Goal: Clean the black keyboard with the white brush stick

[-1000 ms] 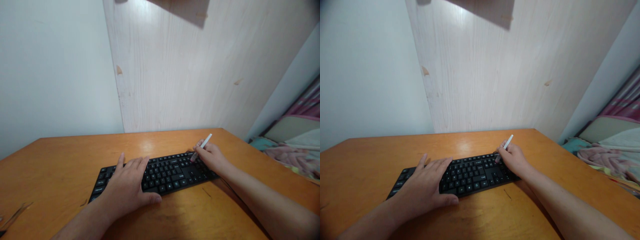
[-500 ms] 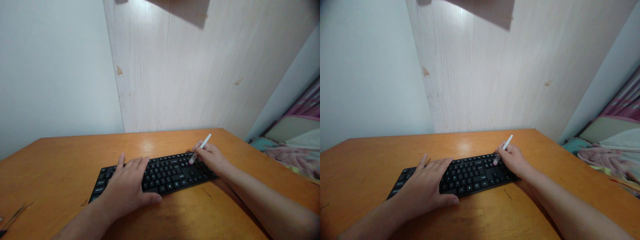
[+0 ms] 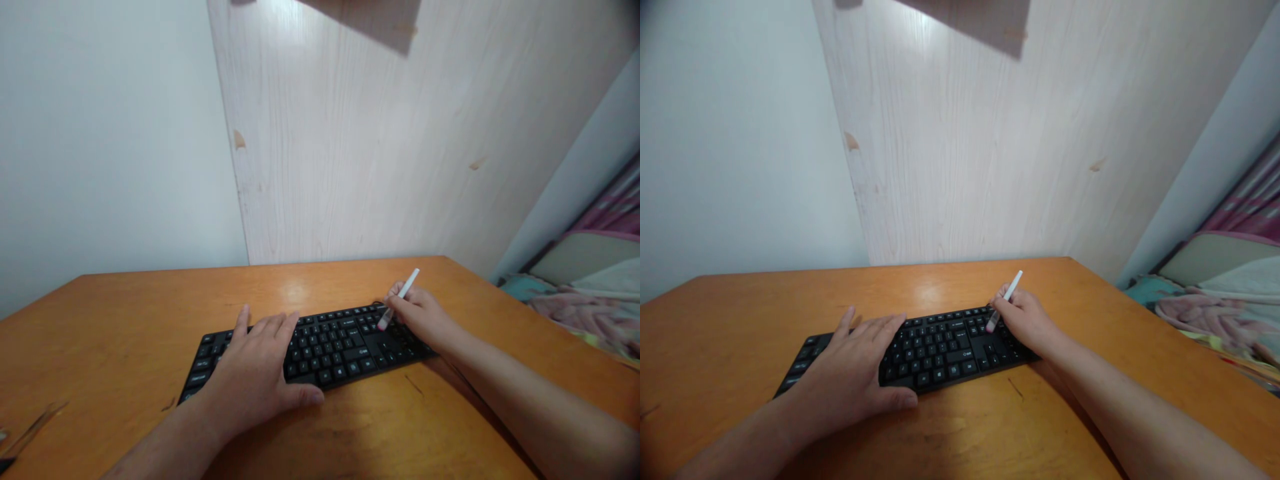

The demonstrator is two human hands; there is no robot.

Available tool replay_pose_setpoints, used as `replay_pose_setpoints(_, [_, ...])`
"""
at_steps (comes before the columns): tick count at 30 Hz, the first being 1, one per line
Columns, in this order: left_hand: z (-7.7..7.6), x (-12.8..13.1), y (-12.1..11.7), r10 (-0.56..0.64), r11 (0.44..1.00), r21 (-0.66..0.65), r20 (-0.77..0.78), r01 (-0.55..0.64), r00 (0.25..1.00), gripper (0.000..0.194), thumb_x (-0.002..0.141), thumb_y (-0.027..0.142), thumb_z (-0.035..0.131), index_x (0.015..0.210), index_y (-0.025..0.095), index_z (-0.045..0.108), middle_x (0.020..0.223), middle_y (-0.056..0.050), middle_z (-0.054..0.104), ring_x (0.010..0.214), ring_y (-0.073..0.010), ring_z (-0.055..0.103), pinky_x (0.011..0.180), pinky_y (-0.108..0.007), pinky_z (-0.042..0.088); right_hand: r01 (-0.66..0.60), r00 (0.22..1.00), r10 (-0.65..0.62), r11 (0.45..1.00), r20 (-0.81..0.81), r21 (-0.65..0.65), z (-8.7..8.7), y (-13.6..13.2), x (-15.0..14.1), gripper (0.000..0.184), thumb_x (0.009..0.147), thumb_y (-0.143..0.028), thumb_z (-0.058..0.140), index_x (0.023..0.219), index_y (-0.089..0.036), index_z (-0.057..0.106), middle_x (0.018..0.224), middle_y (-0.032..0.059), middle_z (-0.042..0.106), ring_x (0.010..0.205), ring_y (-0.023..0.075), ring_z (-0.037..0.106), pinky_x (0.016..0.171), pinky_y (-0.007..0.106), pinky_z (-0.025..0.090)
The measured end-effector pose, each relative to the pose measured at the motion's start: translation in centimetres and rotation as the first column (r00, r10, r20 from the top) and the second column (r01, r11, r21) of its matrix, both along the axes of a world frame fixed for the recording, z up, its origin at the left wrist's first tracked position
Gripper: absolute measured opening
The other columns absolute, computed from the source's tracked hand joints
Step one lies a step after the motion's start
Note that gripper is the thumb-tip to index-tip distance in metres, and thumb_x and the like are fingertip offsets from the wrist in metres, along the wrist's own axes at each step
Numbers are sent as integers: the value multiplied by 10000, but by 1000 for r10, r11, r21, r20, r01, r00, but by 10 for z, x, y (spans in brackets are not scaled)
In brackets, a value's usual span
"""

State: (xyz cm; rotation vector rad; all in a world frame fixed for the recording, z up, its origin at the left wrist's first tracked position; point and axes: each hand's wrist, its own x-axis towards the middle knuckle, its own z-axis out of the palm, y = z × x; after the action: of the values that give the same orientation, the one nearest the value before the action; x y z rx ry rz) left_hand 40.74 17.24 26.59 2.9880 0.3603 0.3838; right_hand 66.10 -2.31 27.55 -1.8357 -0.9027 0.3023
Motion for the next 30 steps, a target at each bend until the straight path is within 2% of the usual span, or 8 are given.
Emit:
replay_pose_setpoints(5, [1,0,0,-8,1000,-18,-3,8,1000,1105,640,897,514,1461,163,434,1442,-191,525,1327,-392,470,1172,-653,-35,67,993,-62,997,105,-43,1,-1,4,170,878,-323,504,737,-232,479,571,-3,694,594,191,659,604,300,386])
replay_pose_setpoints(7, [2,0,-1,-8,1000,-19,-5,8,1000,1111,636,898,516,1461,159,436,1439,-194,527,1329,-395,468,1171,-655,-29,77,993,-75,997,89,-13,4,-2,3,172,885,-343,500,754,-234,472,579,0,701,593,193,657,594,302,381])
replay_pose_setpoints(12, [4,0,-2,5,1000,-17,-4,-6,1000,1077,631,865,568,1453,179,453,1434,-185,536,1326,-401,473,1175,-652,-16,-28,999,28,1000,29,-1,2,-1,0,191,883,-347,509,736,-233,469,531,-19,661,553,187,650,565,294,361])
replay_pose_setpoints(16, [3,0,-2,0,1000,-18,-17,0,1000,1087,634,873,555,1457,172,446,1438,-194,529,1326,-406,472,1169,-660,-37,47,993,-46,999,113,-6,0,-1,3,204,900,-363,505,745,-231,489,575,2,702,569,186,635,591,295,376])
replay_pose_setpoints(18, [3,1,-2,4,1000,-20,-26,-4,1000,1098,633,877,549,1459,163,441,1442,-200,523,1328,-409,469,1168,-662,-46,72,992,-73,997,104,12,1,-2,3,204,902,-373,507,755,-234,480,583,1,710,566,182,625,593,294,374])
replay_pose_setpoints(23, [3,0,-2,2,1000,-28,-11,-2,1000,1101,626,885,545,1453,165,452,1440,-195,526,1329,-413,466,1169,-667,-29,-6,997,9,999,83,-32,2,-2,0,192,903,-360,491,757,-237,473,558,-3,699,564,185,622,606,300,381])
replay_pose_setpoints(27, [3,0,-1,-3,1000,-27,-13,2,1000,1093,632,877,551,1460,172,444,1445,-193,522,1336,-402,460,1174,-655,-30,81,989,-78,997,128,-15,4,-3,1,187,898,-371,508,773,-234,488,616,9,724,613,194,645,648,307,408])
replay_pose_setpoints(30, [3,0,-1,2,1000,-23,-17,-3,1000,1089,633,874,552,1460,173,442,1448,-189,520,1342,-399,454,1177,-645,-36,53,994,-53,999,92,4,5,-3,-2,212,904,-387,499,758,-235,476,607,11,721,593,187,632,618,302,394])
